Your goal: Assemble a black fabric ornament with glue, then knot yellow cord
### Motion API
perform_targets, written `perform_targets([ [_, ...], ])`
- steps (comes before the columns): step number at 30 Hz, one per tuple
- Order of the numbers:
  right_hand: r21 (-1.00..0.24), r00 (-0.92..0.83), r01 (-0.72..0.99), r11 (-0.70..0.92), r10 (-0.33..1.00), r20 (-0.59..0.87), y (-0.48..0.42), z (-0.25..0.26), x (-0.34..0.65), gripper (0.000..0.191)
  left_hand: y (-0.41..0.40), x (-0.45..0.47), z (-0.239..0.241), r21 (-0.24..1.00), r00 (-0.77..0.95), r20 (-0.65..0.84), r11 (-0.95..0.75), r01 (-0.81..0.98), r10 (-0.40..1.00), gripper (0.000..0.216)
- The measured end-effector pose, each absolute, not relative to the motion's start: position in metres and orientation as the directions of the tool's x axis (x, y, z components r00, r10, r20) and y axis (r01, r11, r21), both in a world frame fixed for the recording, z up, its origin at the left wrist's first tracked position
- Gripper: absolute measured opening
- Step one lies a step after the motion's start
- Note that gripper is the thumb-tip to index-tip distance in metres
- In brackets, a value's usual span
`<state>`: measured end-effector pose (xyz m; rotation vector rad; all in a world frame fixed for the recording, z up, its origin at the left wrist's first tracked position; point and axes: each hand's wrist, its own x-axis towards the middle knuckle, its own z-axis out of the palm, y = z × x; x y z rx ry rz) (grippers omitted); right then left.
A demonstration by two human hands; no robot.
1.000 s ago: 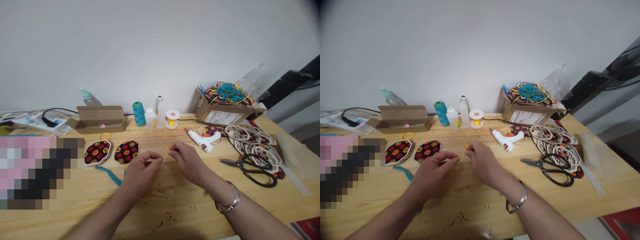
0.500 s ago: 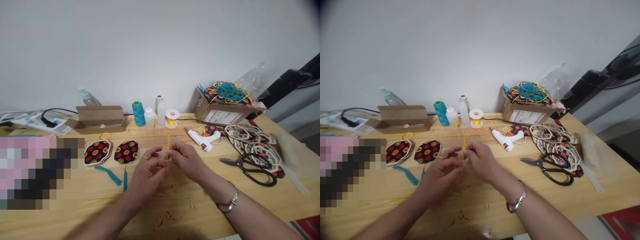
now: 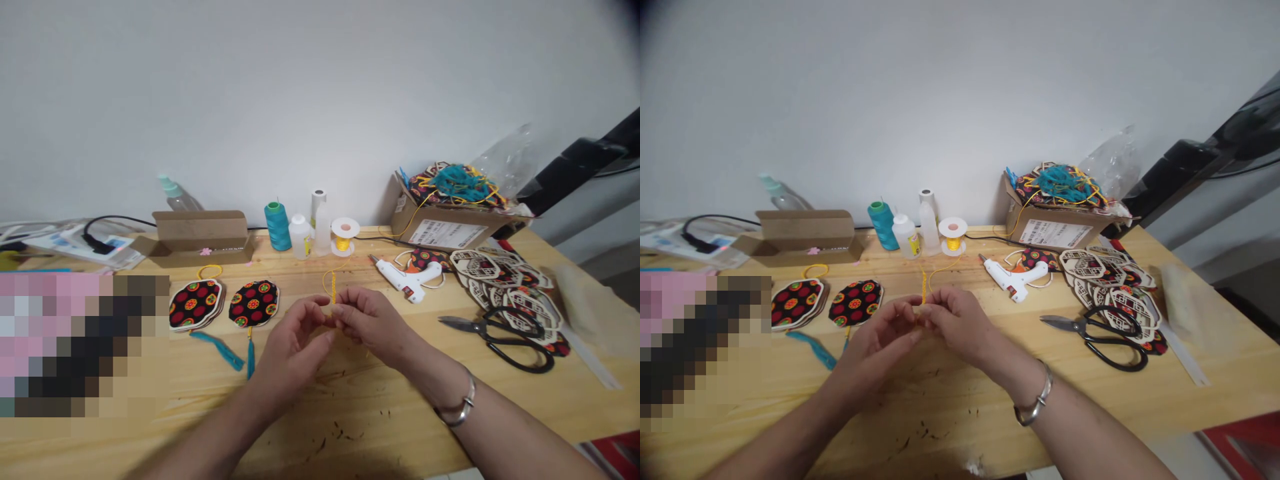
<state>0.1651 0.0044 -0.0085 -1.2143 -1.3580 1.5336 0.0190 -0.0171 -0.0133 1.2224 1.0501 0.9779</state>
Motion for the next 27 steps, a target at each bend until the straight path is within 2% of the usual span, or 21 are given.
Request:
perform_targets([
  [2, -0.986, -0.284, 0.11, -0.128, 0.946, -0.154, 0.0051, -0.0103, 0.1658, 0.013, -0.0162, 0.0185, -0.0131, 0.983, 0.258, -0.131, 0.158, -0.089, 0.957, 0.011],
  [6, -0.978, -0.291, 0.191, -0.079, 0.947, -0.134, 0.0058, -0.0122, 0.1669, 0.015, -0.0127, 0.0164, -0.012, 0.984, 0.242, -0.177, 0.177, 0.023, 0.954, 0.017],
  [9, -0.977, -0.296, 0.205, -0.067, 0.947, -0.127, 0.0058, -0.0115, 0.1674, 0.014, -0.0107, 0.0152, -0.0105, 0.987, 0.234, -0.152, 0.135, 0.086, 0.96, 0.012],
  [13, -0.975, -0.293, 0.206, -0.078, 0.946, -0.138, 0.0056, -0.008, 0.1673, 0.013, -0.0096, 0.0138, -0.0093, 0.978, 0.23, -0.189, 0.162, 0.132, 0.955, 0.011],
  [21, -0.978, -0.305, 0.175, -0.115, 0.938, -0.165, 0.0062, -0.0043, 0.1678, 0.012, -0.0075, 0.0107, -0.012, 0.948, 0.275, -0.307, 0.319, 0.0, 0.911, 0.016],
  [27, -0.979, -0.316, 0.165, -0.115, 0.935, -0.163, 0.0066, -0.0058, 0.1683, 0.012, -0.0073, 0.0116, -0.011, 0.938, 0.247, -0.336, 0.346, 0.005, 0.909, 0.015],
])
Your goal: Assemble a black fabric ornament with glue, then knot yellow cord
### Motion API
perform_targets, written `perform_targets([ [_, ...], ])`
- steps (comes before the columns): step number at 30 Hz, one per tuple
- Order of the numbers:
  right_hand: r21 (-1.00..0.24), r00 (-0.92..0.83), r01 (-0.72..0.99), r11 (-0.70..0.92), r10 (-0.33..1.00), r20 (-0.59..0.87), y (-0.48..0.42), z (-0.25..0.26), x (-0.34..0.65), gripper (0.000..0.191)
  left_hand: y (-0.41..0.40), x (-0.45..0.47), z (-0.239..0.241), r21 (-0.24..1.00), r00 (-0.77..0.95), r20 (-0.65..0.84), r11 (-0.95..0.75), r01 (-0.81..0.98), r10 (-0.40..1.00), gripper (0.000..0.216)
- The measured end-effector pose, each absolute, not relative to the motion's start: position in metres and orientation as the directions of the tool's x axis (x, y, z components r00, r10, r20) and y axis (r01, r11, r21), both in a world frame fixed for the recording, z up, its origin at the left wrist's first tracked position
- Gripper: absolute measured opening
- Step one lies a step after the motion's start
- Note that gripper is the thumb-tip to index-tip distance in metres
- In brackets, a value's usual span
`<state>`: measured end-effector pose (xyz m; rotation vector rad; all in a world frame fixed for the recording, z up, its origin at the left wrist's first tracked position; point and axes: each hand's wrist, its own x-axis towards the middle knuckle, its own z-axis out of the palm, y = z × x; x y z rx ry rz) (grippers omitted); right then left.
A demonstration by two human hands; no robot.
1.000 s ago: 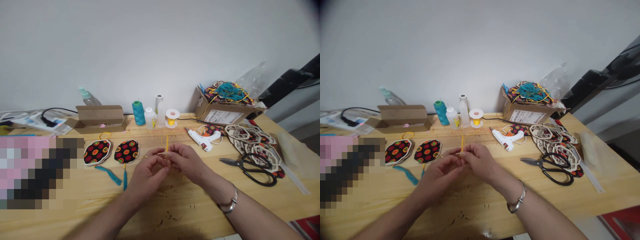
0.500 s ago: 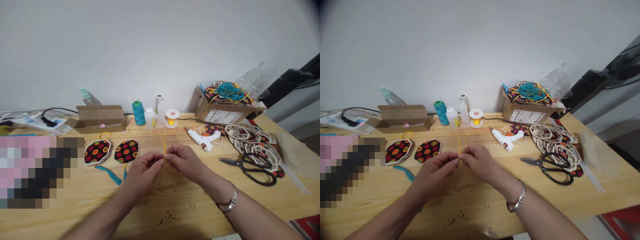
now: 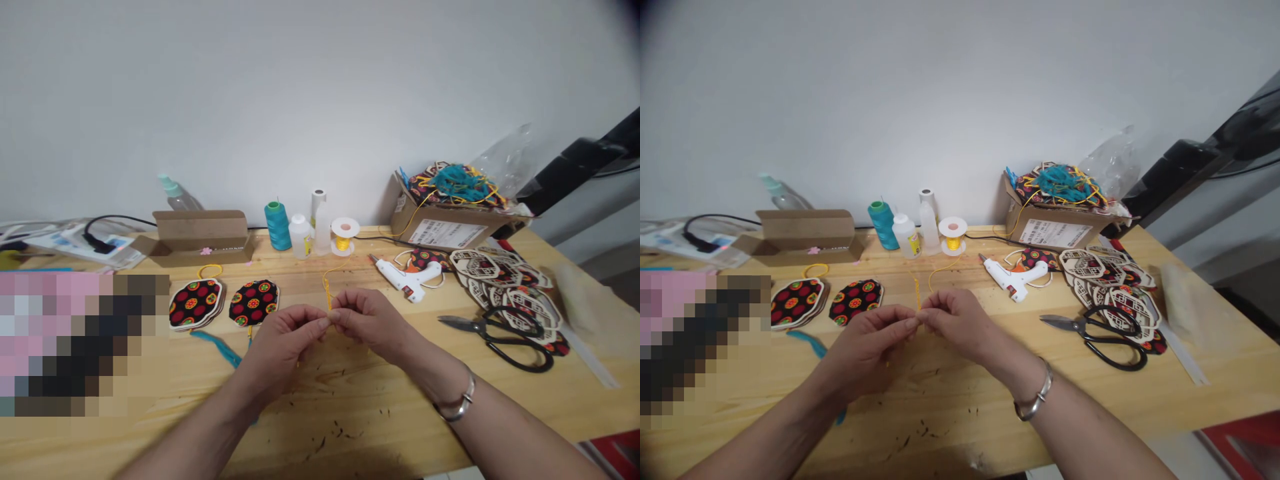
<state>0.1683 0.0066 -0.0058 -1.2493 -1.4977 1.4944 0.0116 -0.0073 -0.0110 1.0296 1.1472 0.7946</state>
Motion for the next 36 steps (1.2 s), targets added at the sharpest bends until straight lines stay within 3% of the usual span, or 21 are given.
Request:
perform_targets([
  [4, -0.978, -0.318, 0.204, -0.048, 0.941, -0.113, 0.008, -0.007, 0.17, 0.008, -0.006, 0.012, -0.01, 0.943, 0.204, -0.331, 0.331, 0.035, 0.921, 0.017],
  [7, -0.95, -0.314, 0.304, 0.064, 0.949, -0.037, 0.009, -0.007, 0.174, 0.016, -0.004, 0.011, -0.01, 0.942, 0.161, -0.336, 0.335, 0.032, 0.928, 0.018],
  [12, -0.797, -0.306, 0.555, 0.238, 0.949, 0.071, 0.008, -0.003, 0.179, 0.014, -0.004, 0.011, -0.006, 0.949, 0.101, -0.314, 0.311, 0.049, 0.944, 0.016],
  [19, -0.666, -0.294, 0.657, 0.354, 0.933, 0.207, -0.011, 0.002, 0.171, 0.019, -0.003, 0.013, -0.007, 0.951, 0.061, -0.308, 0.308, 0.001, 0.949, 0.016],
  [21, -0.573, -0.381, 0.671, 0.471, 0.882, 0.279, -0.017, -0.001, 0.167, 0.019, -0.003, 0.013, -0.009, 0.935, 0.048, -0.346, 0.349, -0.062, 0.937, 0.015],
  [24, -0.317, -0.581, 0.654, 0.687, 0.725, 0.371, -0.023, -0.008, 0.162, 0.02, -0.005, 0.014, -0.011, 0.894, 0.075, -0.404, 0.411, -0.177, 0.912, 0.016],
  [27, -0.087, -0.726, 0.603, 0.793, 0.591, 0.352, -0.024, -0.014, 0.159, 0.023, -0.006, 0.015, -0.011, 0.845, 0.115, -0.447, 0.461, -0.269, 0.887, 0.017],
  [29, -0.02, -0.762, 0.585, 0.811, 0.558, 0.33, -0.023, -0.016, 0.159, 0.023, -0.007, 0.015, -0.011, 0.824, 0.119, -0.461, 0.474, -0.312, 0.879, 0.017],
  [33, -0.009, -0.771, 0.571, 0.821, 0.54, 0.338, -0.022, -0.013, 0.161, 0.022, -0.006, 0.014, -0.012, 0.826, 0.115, -0.441, 0.453, -0.335, 0.89, 0.016],
  [36, -0.143, -0.715, 0.535, 0.833, 0.536, 0.448, -0.022, -0.007, 0.164, 0.021, -0.006, 0.015, -0.012, 0.823, 0.103, -0.448, 0.455, -0.341, 0.888, 0.016],
])
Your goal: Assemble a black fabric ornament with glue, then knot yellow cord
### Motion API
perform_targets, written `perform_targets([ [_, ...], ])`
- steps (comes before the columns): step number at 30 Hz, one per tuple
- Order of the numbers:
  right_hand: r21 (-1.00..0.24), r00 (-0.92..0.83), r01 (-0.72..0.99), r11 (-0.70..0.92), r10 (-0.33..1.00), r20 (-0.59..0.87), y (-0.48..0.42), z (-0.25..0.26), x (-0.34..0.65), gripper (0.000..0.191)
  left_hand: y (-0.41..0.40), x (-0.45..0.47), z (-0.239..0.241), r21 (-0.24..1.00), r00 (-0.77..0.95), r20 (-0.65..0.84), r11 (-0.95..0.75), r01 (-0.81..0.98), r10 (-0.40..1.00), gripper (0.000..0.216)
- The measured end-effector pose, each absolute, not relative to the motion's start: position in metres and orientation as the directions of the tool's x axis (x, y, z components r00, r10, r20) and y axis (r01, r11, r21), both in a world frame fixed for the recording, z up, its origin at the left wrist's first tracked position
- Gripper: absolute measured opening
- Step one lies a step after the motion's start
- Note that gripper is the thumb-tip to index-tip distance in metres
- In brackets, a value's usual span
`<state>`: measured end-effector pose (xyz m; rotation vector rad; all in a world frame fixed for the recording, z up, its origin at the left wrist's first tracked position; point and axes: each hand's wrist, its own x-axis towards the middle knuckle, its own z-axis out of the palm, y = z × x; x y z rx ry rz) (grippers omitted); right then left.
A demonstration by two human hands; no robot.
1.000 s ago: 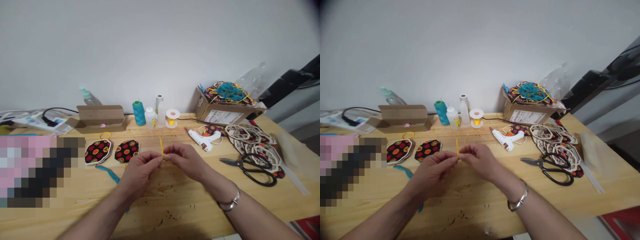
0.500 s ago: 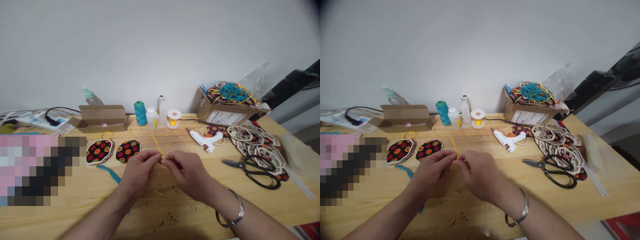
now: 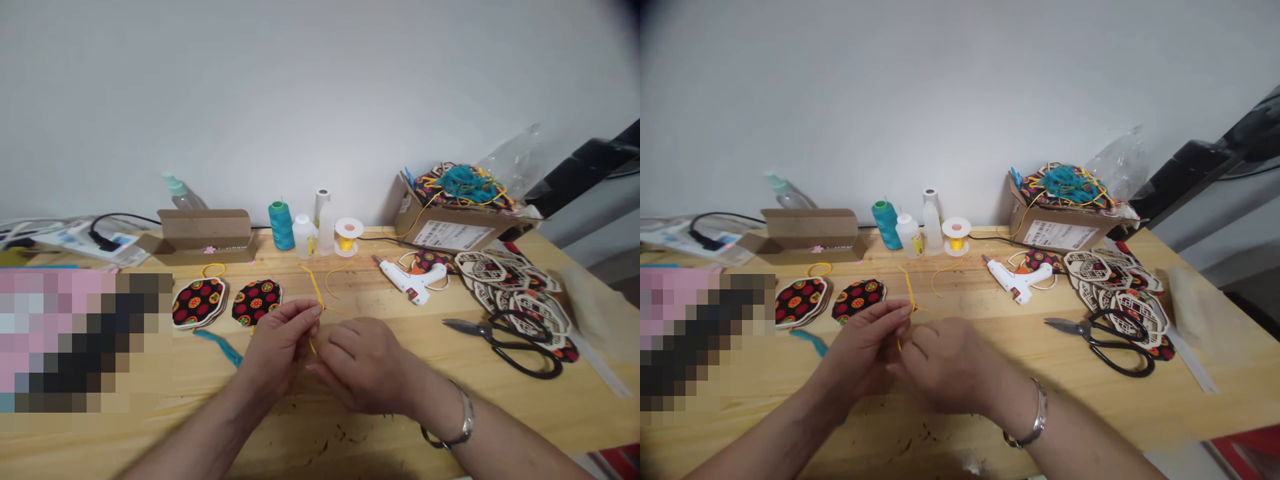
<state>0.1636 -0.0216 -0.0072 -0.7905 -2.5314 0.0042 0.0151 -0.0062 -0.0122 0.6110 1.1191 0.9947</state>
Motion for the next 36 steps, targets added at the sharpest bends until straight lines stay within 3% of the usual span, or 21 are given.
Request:
perform_targets([
  [2, -0.337, -0.541, 0.544, 0.768, 0.629, 0.559, -0.02, -0.003, 0.165, 0.017, -0.006, 0.016, -0.012, 0.818, 0.098, -0.455, 0.459, -0.346, 0.885, 0.016],
  [4, -0.575, -0.295, 0.536, 0.618, 0.776, 0.558, -0.015, -0.002, 0.166, 0.012, -0.007, 0.017, -0.011, 0.823, 0.095, -0.463, 0.467, -0.323, 0.881, 0.017],
  [6, -0.801, -0.14, 0.446, 0.4, 0.915, 0.378, -0.009, -0.004, 0.165, 0.011, -0.008, 0.017, -0.011, 0.847, 0.085, -0.452, 0.457, -0.272, 0.888, 0.016],
  [9, -0.979, -0.191, 0.202, 0.009, 0.981, -0.03, -0.001, -0.01, 0.163, 0.018, -0.009, 0.017, -0.012, 0.904, 0.118, -0.373, 0.389, -0.177, 0.92, 0.012],
  [12, -0.984, -0.247, 0.103, -0.145, 0.955, -0.166, 0.0, -0.013, 0.161, 0.019, -0.01, 0.018, -0.012, 0.936, 0.197, -0.305, 0.331, -0.117, 0.932, 0.01],
  [21, -0.972, -0.194, 0.227, -0.058, 0.975, -0.104, 0.0, -0.005, 0.162, 0.016, -0.01, 0.018, -0.009, 0.943, 0.192, -0.31, 0.327, -0.064, 0.931, 0.013],
  [36, -0.978, -0.168, 0.178, -0.111, 0.976, -0.141, 0.001, -0.004, 0.164, 0.013, -0.011, 0.017, -0.009, 0.906, 0.237, -0.382, 0.413, -0.095, 0.893, 0.016],
])
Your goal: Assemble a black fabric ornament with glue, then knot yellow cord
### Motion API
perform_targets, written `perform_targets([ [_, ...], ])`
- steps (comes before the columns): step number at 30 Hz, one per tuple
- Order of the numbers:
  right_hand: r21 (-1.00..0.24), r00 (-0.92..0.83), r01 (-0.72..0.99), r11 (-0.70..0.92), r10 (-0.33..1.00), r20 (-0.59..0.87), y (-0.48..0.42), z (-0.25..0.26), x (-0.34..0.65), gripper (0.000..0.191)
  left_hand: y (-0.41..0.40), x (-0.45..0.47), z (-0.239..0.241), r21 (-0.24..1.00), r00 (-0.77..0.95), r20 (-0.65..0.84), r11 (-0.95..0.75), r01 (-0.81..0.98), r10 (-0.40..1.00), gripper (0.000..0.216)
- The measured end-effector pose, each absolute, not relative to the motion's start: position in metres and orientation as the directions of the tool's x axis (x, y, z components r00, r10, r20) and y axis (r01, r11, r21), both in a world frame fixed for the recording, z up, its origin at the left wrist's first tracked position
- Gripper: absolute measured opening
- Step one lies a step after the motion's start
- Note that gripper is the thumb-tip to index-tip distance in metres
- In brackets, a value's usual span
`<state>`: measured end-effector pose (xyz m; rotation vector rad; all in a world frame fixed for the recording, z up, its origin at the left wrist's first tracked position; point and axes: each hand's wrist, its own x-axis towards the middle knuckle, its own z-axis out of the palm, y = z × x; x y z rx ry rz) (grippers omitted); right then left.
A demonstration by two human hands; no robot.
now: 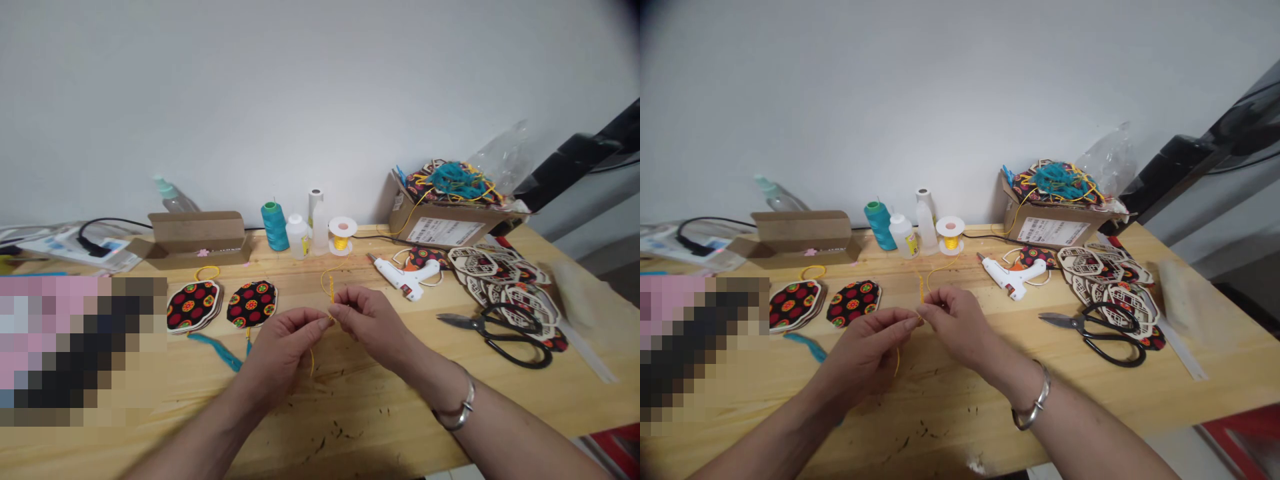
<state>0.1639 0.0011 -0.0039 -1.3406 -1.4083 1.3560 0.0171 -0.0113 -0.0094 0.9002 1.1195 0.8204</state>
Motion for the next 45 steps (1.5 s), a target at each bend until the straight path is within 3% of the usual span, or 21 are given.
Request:
perform_targets([
  [10, -0.979, -0.324, 0.15, -0.139, 0.929, -0.181, 0.005, -0.005, 0.17, 0.029, -0.01, 0.017, -0.007, 0.927, 0.18, -0.357, 0.371, -0.05, 0.917, 0.016],
  [19, -0.974, -0.295, 0.216, -0.07, 0.946, -0.133, 0.005, -0.003, 0.169, 0.013, -0.011, 0.016, -0.007, 0.929, 0.176, -0.355, 0.368, -0.043, 0.918, 0.016],
  [26, -0.952, -0.302, 0.306, 0.011, 0.95, -0.086, 0.006, 0.001, 0.171, 0.014, -0.011, 0.014, -0.005, 0.94, 0.193, -0.339, 0.34, 0.03, 0.921, 0.02],
  [33, -0.897, -0.221, 0.432, 0.097, 0.975, -0.001, 0.01, -0.001, 0.175, 0.012, -0.006, 0.012, -0.004, 0.953, 0.063, -0.14, 0.117, 0.281, 0.988, 0.017],
  [39, -0.854, -0.157, 0.503, 0.132, 0.986, 0.06, 0.009, -0.006, 0.176, 0.011, -0.005, 0.008, -0.011, 0.913, 0.149, 0.04, -0.097, 0.396, 0.988, 0.018],
  [45, -0.933, -0.154, 0.357, 0.052, 0.988, -0.004, 0.012, -0.009, 0.175, 0.012, -0.012, 0.012, -0.018, 0.878, 0.217, 0.099, -0.187, 0.44, 0.971, 0.012],
])
